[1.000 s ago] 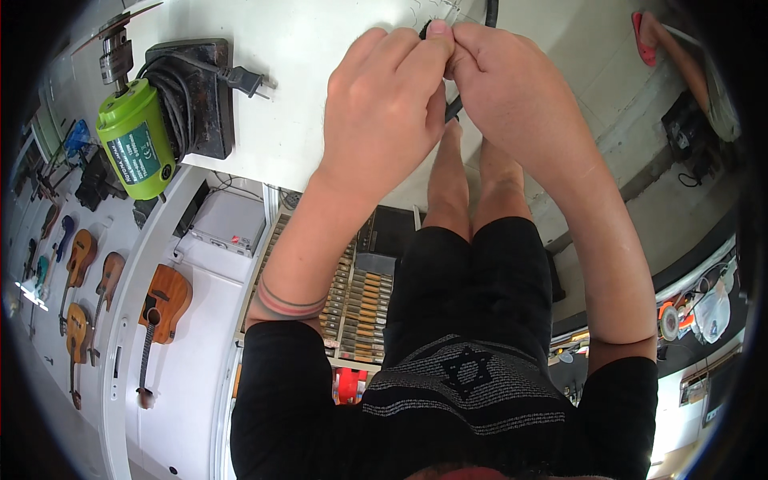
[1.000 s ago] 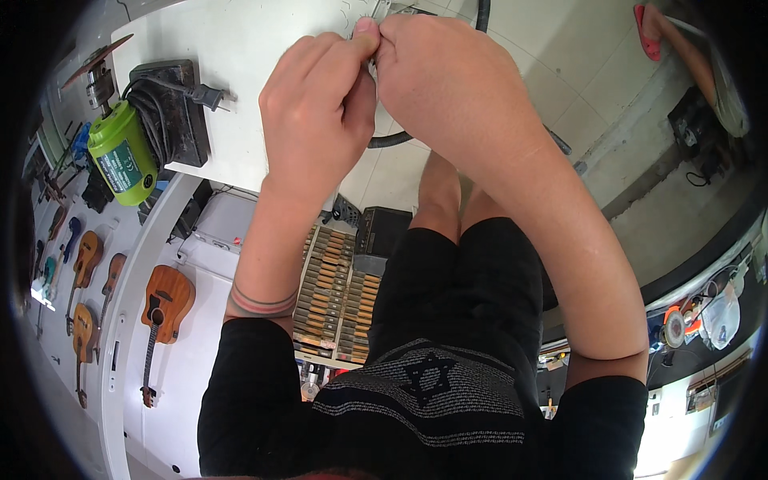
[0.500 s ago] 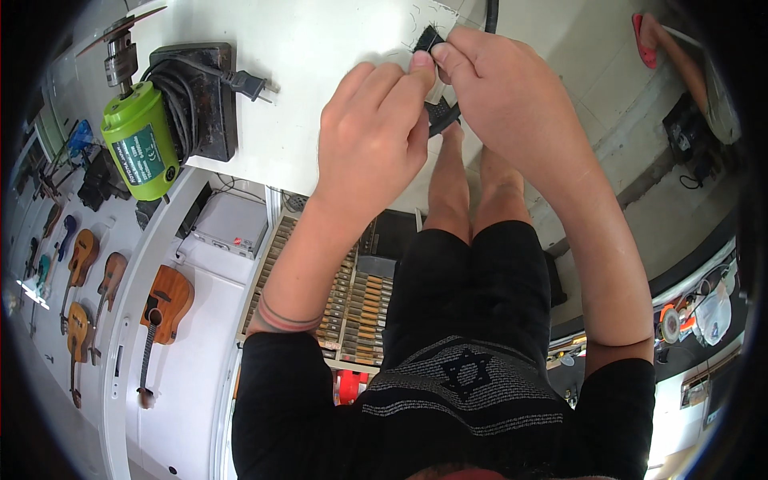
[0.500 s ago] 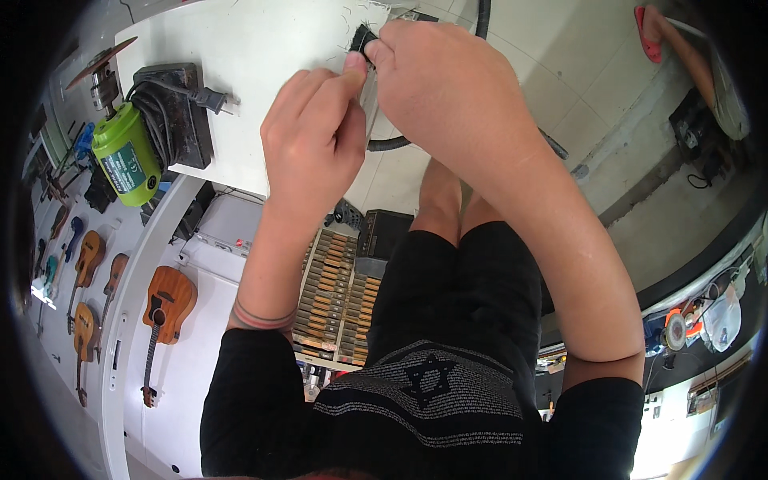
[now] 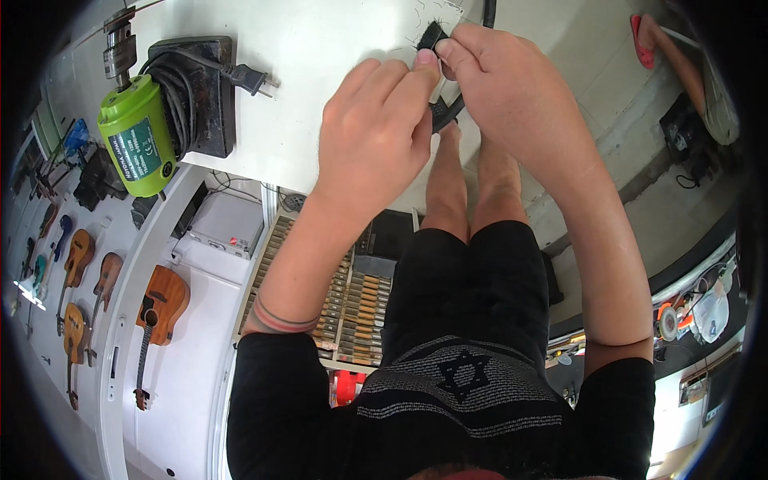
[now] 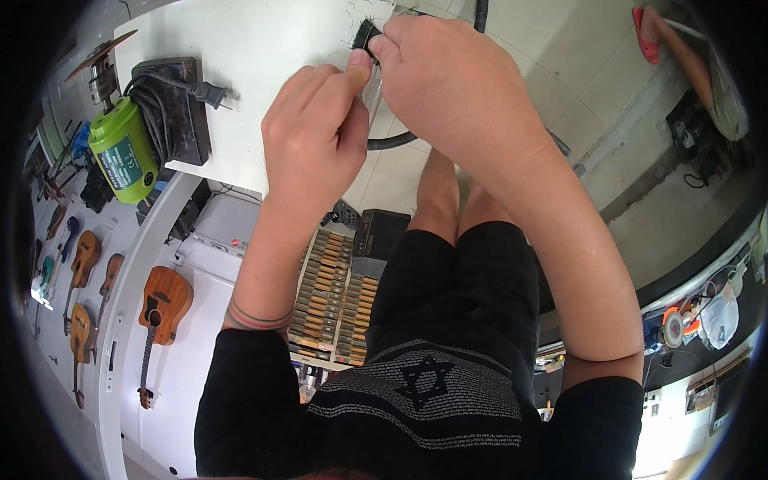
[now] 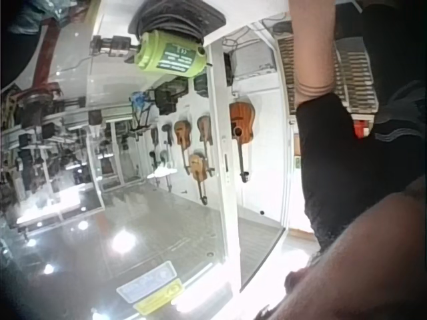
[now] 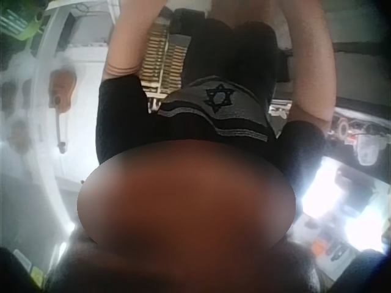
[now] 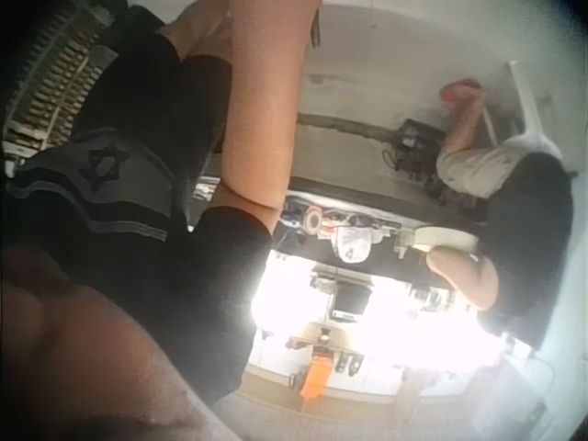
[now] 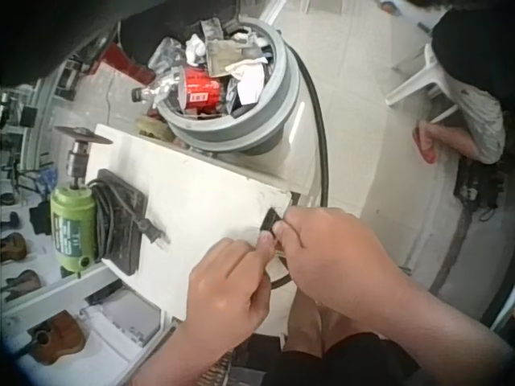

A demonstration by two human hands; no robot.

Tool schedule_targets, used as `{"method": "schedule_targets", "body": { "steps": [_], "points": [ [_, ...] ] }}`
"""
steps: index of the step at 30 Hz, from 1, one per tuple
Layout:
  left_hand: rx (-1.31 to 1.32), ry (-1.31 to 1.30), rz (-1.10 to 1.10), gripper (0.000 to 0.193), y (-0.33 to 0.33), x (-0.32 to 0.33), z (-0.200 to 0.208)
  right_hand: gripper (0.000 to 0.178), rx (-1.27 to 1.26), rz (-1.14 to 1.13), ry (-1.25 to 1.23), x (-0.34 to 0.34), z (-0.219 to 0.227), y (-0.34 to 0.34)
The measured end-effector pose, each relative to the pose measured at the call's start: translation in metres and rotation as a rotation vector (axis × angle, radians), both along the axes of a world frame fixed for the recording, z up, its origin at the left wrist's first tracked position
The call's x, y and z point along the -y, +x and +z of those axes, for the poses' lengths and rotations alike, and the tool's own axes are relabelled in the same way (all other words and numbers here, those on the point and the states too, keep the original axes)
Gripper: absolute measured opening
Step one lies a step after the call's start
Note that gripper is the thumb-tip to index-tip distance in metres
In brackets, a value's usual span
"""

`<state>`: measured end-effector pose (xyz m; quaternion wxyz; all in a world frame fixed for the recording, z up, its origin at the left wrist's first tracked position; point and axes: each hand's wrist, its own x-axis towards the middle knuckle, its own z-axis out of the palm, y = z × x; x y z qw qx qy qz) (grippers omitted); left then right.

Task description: The person works on the electronics of a guitar, using a utility knife to strip insulation from a wire and then using shears to cut the wire.

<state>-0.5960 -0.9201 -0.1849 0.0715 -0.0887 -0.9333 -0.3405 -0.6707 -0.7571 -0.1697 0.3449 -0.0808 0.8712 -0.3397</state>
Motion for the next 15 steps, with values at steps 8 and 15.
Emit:
{"method": "schedule_targets", "body": {
  "steps": [8, 15],
  "points": [
    [0.046, -0.015, 0.01, 0.035, -0.002, -0.001, -0.002, 0.035, 0.017, -0.014, -0.09, -0.002, 0.0, -0.001],
    [-0.005, -0.025, -0.004, 0.03, 0.001, -0.001, -0.002, 0.034, 0.031, -0.023, -0.062, -0.001, 0.001, -0.001]
  ]
}}
